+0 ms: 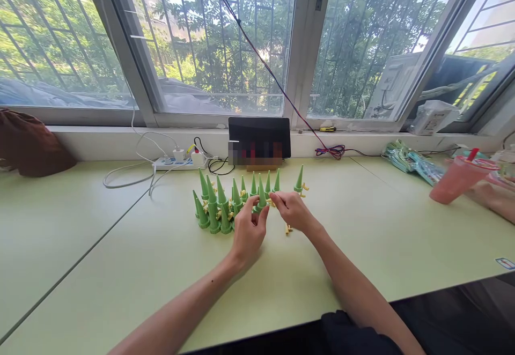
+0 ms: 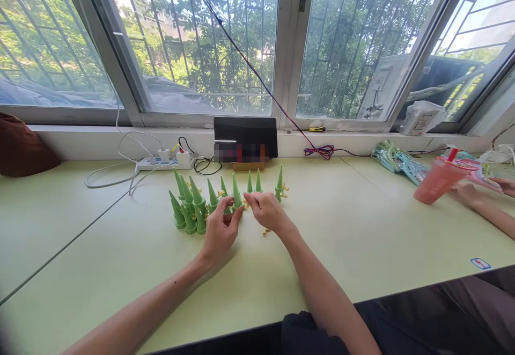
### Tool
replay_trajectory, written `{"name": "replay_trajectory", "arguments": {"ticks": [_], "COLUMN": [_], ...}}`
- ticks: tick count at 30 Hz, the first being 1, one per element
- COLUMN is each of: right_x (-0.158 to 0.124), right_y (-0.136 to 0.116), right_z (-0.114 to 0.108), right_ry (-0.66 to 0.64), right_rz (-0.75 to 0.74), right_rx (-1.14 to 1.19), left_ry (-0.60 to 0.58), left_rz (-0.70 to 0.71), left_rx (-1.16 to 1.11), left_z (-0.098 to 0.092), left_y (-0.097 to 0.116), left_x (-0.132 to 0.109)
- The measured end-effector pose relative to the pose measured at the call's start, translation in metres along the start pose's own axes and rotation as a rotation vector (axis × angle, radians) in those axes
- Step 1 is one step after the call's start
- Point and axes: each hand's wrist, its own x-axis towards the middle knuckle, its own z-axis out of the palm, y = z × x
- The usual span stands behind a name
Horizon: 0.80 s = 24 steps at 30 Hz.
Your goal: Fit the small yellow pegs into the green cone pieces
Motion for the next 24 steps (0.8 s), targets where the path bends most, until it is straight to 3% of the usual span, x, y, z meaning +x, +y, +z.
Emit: {"name": "replay_trajectory", "arguments": {"ticks": [24], "right_x": [0.0008], "right_y": [0.0008], "right_z": [0.0010], "right_ry": [0.007], "right_rz": [-0.002], "right_rx": [0.002], "left_ry": [0.000], "left_rz": [-0.009], "left_rx": [0.008], "left_z": [-0.0002], "left_y": [0.0016], "left_x": [0.0002]}}
